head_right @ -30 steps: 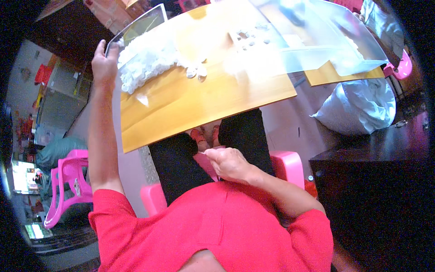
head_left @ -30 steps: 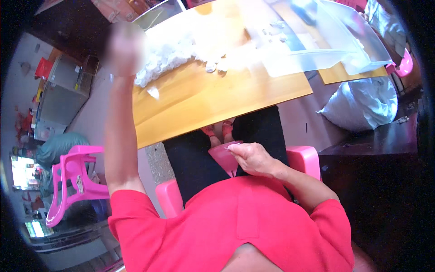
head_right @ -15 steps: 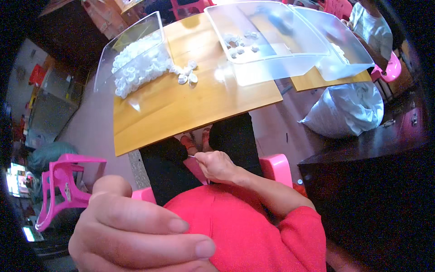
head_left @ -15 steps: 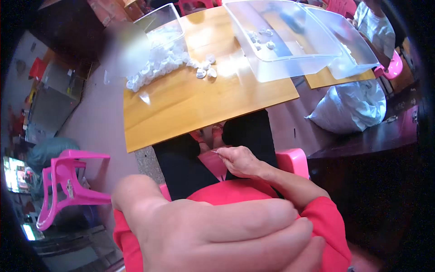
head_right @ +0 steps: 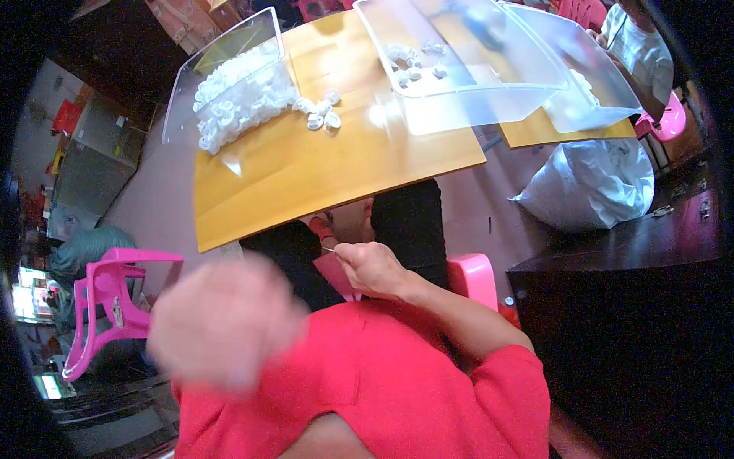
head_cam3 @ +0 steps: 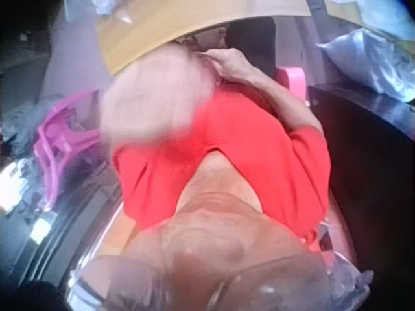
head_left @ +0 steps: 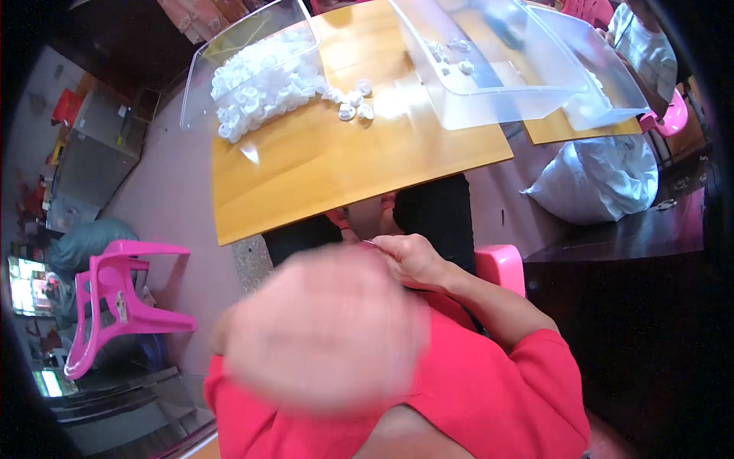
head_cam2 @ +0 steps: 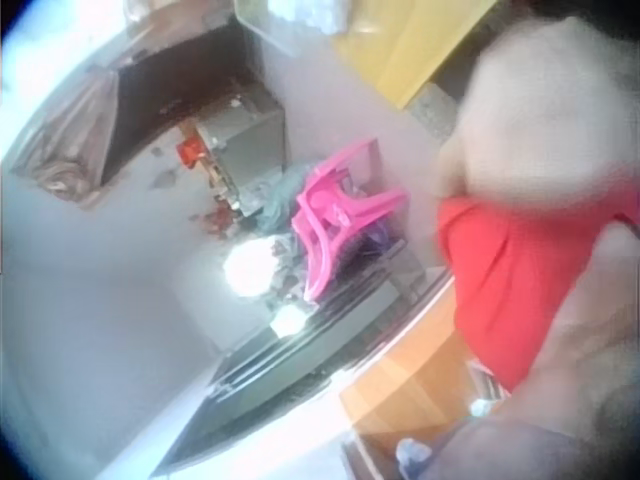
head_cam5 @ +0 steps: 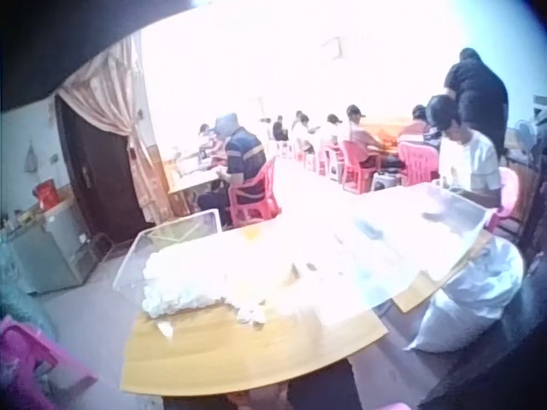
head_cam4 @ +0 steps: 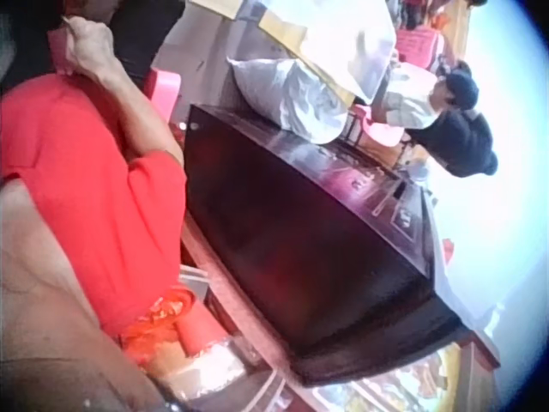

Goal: The person picks up a white plastic component from a container, uses a thin metal tool to poke through its center, and places the part into a separate tray, repeating the process for another component.

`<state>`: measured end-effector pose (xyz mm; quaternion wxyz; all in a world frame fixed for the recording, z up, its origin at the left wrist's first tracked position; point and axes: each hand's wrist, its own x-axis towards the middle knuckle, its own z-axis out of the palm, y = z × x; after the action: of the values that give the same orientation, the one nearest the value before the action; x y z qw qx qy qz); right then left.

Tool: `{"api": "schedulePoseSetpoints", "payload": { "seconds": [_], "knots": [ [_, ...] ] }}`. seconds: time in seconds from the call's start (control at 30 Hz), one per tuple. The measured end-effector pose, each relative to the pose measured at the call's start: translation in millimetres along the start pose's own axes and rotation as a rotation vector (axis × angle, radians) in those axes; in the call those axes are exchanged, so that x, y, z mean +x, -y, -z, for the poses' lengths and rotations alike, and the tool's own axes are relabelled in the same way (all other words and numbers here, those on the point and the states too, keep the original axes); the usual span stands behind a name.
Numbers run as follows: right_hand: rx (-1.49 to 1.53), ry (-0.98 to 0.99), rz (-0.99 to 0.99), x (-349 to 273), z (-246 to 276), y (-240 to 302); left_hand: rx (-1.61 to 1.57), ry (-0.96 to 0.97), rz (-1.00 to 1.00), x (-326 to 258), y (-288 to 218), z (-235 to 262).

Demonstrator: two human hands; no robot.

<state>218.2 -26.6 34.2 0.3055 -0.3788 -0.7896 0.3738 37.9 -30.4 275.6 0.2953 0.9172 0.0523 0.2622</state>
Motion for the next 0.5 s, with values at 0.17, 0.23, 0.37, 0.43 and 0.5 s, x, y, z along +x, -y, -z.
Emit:
{"api": "schedulePoseSetpoints", "payload": {
  "seconds": [0.17, 0.23, 0.37, 0.43, 0.5],
  "knots": [
    [0.007, -0.062, 0.028, 0.5, -1.8, 0.3, 0.491, -0.547, 0.465, -31.8, 169.9, -36.9],
    [-0.026, -0.045, 0.018, 2.5, 0.5, -1.9, 0.603, -0.479, 0.504, -38.9, 214.4, -33.4],
    [-0.011, -0.014, -0.015, 6.4, 9.1, 0.9, 0.756, -0.28, 0.591, -38.7, 269.3, -41.8],
    [-0.009, -0.001, -0.035, 8.0, 11.2, -0.2, 0.804, -0.317, 0.521, -39.6, 289.5, -47.1],
    [-0.023, -0.007, -0.036, 6.8, 10.9, -1.4, 0.796, -0.409, 0.453, -37.7, 298.7, -51.0]
  ]
}}
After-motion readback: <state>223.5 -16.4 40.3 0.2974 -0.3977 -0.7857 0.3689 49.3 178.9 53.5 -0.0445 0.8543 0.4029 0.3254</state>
